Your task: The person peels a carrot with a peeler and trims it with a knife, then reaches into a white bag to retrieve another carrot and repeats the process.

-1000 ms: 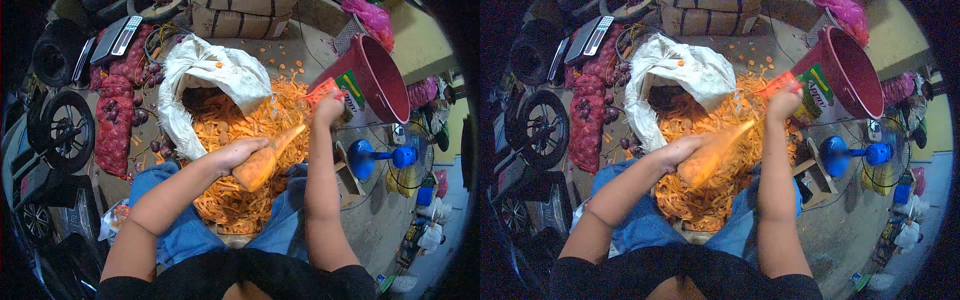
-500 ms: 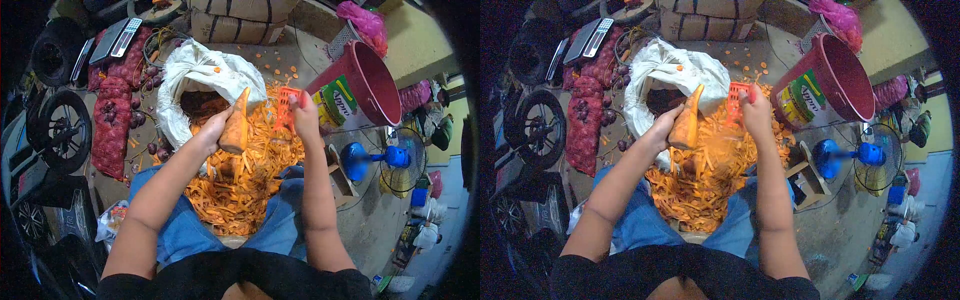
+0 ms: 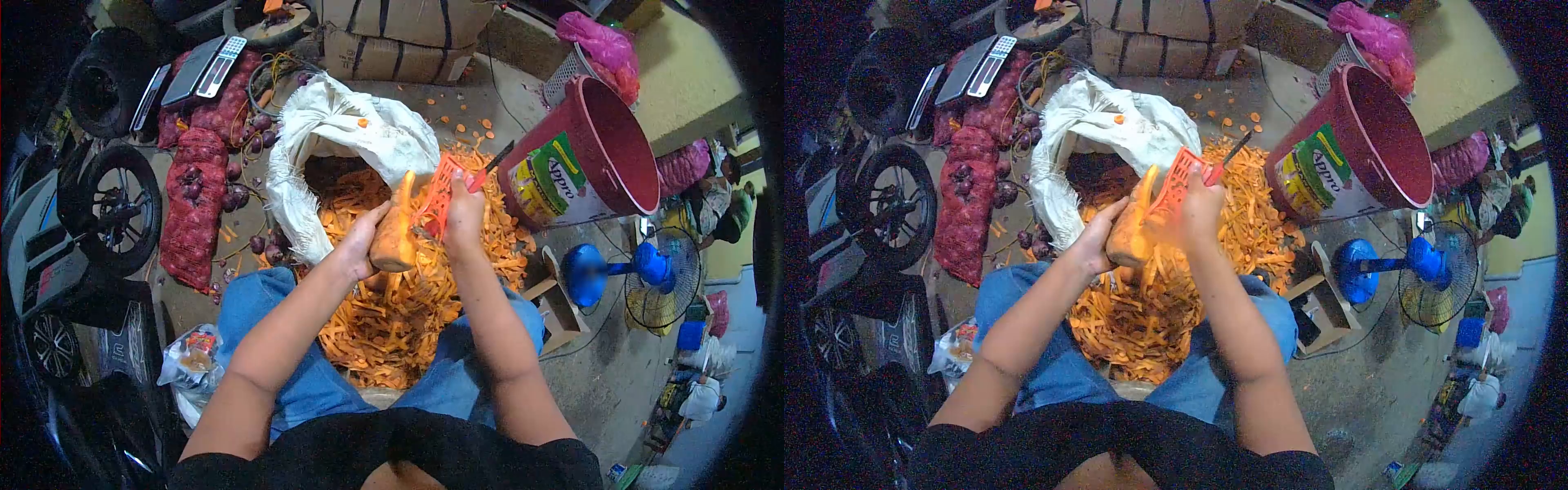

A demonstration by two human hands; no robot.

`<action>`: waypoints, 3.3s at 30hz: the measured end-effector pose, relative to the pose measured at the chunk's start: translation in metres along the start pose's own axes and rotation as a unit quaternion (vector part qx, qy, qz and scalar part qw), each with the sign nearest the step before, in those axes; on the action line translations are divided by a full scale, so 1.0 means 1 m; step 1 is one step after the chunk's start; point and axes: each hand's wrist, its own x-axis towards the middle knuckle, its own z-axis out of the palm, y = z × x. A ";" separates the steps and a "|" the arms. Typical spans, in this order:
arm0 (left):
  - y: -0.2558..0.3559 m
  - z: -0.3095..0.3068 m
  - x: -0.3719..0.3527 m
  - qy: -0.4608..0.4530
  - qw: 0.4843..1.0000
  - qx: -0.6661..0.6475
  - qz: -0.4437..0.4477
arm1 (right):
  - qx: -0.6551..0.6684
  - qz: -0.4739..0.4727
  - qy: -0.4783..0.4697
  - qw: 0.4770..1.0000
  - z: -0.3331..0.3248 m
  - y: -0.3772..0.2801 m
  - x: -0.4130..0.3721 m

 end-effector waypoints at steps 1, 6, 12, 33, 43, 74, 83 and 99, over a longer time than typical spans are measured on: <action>-0.002 -0.002 0.003 -0.001 1.000 0.007 -0.002 | -0.002 -0.001 0.002 1.000 0.000 0.003 -0.001; -0.002 0.003 0.016 0.027 0.997 0.064 -0.019 | -0.201 -0.115 -0.024 0.973 -0.001 0.017 -0.003; -0.008 0.011 0.008 0.059 0.989 0.134 -0.010 | -0.317 -0.201 0.032 0.926 -0.009 0.026 0.012; -0.014 0.022 -0.007 -0.011 0.976 0.199 -0.087 | -0.345 -0.306 0.142 0.876 -0.021 0.001 0.035; -0.002 0.015 -0.001 0.013 0.991 0.120 -0.062 | -0.071 -0.137 0.175 0.973 -0.039 -0.036 0.051; -0.012 0.025 -0.010 -0.037 0.977 0.167 -0.131 | -0.372 -0.413 0.118 0.823 -0.041 -0.011 0.044; 0.003 0.023 -0.007 -0.010 0.987 0.147 -0.069 | -0.088 -0.201 0.257 0.941 -0.078 -0.047 0.075; 0.002 0.024 -0.002 -0.032 0.964 0.257 -0.059 | -0.406 -0.324 0.022 0.854 -0.024 -0.009 0.012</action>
